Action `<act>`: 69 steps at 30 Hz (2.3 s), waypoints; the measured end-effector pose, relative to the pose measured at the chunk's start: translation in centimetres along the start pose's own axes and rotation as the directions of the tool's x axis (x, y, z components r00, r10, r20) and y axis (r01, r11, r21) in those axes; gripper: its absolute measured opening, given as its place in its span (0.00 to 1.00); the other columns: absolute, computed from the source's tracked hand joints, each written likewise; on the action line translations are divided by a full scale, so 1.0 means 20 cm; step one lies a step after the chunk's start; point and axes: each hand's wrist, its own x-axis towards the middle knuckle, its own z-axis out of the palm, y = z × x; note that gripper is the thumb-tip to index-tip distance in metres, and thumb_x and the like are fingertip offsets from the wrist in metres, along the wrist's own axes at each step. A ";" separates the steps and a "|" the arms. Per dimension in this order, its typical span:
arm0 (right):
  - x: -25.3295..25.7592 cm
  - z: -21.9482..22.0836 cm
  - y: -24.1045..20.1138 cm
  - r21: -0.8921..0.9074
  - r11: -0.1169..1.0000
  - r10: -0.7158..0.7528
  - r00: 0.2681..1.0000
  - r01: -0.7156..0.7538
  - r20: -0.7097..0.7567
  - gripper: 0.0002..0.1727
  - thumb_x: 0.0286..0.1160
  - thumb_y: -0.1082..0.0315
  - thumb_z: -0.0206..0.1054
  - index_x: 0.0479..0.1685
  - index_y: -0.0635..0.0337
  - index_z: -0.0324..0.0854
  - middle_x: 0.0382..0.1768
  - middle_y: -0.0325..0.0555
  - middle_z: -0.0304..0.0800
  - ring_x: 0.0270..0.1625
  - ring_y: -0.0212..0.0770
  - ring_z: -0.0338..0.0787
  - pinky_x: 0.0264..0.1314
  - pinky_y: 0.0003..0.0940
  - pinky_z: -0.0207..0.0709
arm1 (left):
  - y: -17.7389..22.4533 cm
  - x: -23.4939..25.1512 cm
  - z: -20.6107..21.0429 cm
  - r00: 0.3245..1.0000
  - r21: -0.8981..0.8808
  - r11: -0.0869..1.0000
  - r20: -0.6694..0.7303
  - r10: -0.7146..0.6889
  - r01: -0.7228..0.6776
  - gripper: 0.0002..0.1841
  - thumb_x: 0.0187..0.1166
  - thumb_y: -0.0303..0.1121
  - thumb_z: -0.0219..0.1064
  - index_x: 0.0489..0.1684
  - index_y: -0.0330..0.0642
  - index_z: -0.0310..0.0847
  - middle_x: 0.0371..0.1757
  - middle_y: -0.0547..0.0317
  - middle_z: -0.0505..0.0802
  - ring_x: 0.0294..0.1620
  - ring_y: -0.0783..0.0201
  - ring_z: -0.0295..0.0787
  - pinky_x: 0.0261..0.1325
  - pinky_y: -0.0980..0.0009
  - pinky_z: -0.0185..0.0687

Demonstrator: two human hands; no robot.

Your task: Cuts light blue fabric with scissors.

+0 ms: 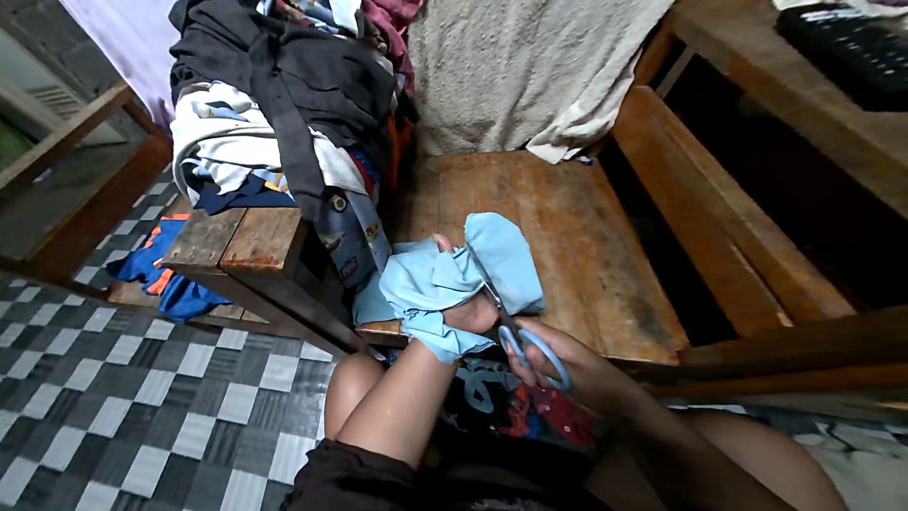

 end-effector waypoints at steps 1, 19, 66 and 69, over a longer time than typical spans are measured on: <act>0.00 0.00 0.00 -0.004 1.000 -0.015 1.000 0.015 0.002 0.31 0.64 0.30 0.70 0.45 0.47 0.73 0.23 0.19 0.76 0.24 0.16 0.76 0.29 0.12 0.71 | -0.01 0.00 0.00 1.000 -0.015 1.000 0.012 0.014 -0.014 0.33 0.94 0.50 0.22 0.60 0.41 0.75 0.42 0.57 0.87 0.44 0.71 0.84 0.48 0.74 0.81; 0.00 0.01 -0.03 -0.002 1.000 -0.008 0.982 0.008 -0.191 0.15 0.79 0.47 0.64 0.42 0.47 0.73 0.19 0.19 0.75 0.19 0.15 0.73 0.25 0.10 0.68 | 0.03 0.12 -0.10 0.993 0.348 0.937 0.118 -0.030 -0.013 0.10 0.75 0.13 0.58 0.45 0.33 0.82 0.36 0.59 0.92 0.41 0.70 0.89 0.51 0.71 0.87; 0.10 -0.02 0.06 0.102 0.972 -0.219 0.971 0.210 0.092 0.29 0.71 0.30 0.65 0.46 0.47 0.73 0.25 0.20 0.79 0.26 0.16 0.77 0.31 0.11 0.71 | 0.19 0.03 -0.06 0.979 0.127 0.971 0.045 0.197 -0.201 0.07 0.76 0.16 0.64 0.45 0.32 0.84 0.39 0.53 0.95 0.44 0.64 0.93 0.59 0.65 0.87; 0.11 -0.02 0.06 0.120 0.972 -0.212 0.975 0.203 0.068 0.29 0.71 0.30 0.64 0.47 0.47 0.72 0.24 0.19 0.79 0.24 0.14 0.75 0.28 0.10 0.69 | 0.18 0.03 -0.06 0.983 0.147 0.972 0.038 0.181 -0.185 0.06 0.76 0.16 0.65 0.45 0.31 0.84 0.39 0.53 0.95 0.44 0.64 0.93 0.60 0.65 0.87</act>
